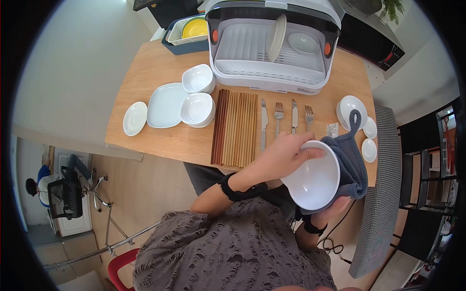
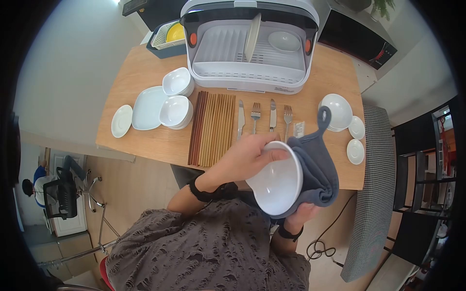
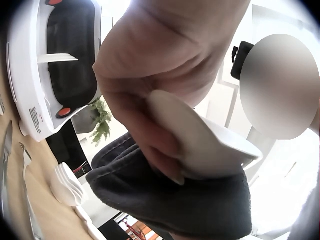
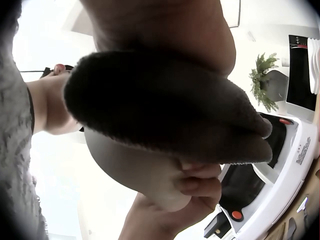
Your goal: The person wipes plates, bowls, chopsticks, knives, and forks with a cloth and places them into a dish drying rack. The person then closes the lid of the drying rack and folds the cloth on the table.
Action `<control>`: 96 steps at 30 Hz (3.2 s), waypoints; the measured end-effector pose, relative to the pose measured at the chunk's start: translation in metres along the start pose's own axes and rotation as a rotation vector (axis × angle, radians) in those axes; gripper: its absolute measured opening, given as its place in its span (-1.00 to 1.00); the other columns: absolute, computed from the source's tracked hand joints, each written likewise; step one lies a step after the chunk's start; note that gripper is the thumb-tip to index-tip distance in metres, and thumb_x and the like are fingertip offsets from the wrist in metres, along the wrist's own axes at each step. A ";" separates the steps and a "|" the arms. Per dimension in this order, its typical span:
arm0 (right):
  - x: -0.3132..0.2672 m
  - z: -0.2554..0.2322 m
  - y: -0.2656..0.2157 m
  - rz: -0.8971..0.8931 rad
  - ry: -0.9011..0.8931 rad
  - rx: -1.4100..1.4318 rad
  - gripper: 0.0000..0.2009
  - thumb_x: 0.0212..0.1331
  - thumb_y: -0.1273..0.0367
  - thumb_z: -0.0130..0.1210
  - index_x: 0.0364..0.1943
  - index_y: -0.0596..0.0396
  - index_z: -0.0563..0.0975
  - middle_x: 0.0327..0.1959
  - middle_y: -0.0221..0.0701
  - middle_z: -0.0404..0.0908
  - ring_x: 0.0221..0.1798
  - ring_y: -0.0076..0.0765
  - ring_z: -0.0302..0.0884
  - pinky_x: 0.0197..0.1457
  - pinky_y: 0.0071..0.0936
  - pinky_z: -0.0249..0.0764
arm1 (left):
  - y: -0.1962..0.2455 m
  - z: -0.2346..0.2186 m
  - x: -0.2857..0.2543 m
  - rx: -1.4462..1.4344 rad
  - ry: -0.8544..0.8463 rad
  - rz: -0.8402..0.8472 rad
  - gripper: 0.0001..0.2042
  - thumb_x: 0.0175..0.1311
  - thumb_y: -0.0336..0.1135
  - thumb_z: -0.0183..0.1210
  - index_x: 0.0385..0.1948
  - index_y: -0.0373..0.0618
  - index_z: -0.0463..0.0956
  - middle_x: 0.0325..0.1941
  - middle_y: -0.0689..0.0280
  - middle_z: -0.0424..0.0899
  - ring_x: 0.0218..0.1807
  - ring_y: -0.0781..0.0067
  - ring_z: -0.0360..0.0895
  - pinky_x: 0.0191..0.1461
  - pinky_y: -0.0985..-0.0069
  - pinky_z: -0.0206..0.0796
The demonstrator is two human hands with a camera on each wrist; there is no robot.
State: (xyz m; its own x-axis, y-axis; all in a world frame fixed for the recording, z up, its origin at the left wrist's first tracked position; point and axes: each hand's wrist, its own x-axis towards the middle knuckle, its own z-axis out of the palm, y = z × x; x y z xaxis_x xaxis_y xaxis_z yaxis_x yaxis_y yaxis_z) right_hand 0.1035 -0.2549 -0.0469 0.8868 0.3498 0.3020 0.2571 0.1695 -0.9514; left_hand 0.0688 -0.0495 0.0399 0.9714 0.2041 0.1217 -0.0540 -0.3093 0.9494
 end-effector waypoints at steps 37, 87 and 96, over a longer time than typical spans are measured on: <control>0.021 0.002 -0.031 -0.150 0.379 0.114 -0.48 0.52 0.07 -0.19 -0.14 0.38 0.51 -0.25 -0.16 0.68 -0.19 -0.34 0.60 -0.05 -0.38 0.50 | -0.040 -0.038 0.127 -0.714 0.149 -0.229 -0.51 0.35 -0.52 0.02 0.27 -0.51 0.13 0.21 -0.09 0.40 0.10 0.03 0.61 0.15 0.33 0.61; 0.001 -0.034 -0.013 0.004 0.533 0.241 -0.54 0.53 0.15 -0.19 -0.05 0.37 0.51 -0.14 -0.21 0.66 -0.15 -0.38 0.59 0.00 -0.42 0.49 | -0.085 0.084 0.220 0.646 -0.126 -0.035 -0.70 0.20 -0.28 0.05 -0.48 -0.38 0.64 -0.40 -0.16 0.66 -0.34 -0.16 0.63 -0.17 0.07 0.47; -0.004 -0.031 -0.014 0.019 0.525 0.195 -0.52 0.53 0.14 -0.22 -0.03 0.38 0.51 -0.15 -0.22 0.66 -0.13 -0.36 0.60 0.01 -0.42 0.49 | -0.051 0.065 0.206 1.129 -0.221 0.334 -0.92 0.02 -0.53 0.21 -0.52 -0.37 0.65 -0.45 -0.05 0.67 -0.34 0.00 0.68 -0.25 0.26 0.51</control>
State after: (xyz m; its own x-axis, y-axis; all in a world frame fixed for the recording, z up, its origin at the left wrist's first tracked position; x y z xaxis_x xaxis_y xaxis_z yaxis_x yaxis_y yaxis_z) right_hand 0.1085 -0.2874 -0.0364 0.9756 -0.1430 0.1669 0.2077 0.3520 -0.9127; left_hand 0.2870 -0.0517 -0.0025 0.9727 -0.1716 0.1564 -0.1852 -0.9797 0.0765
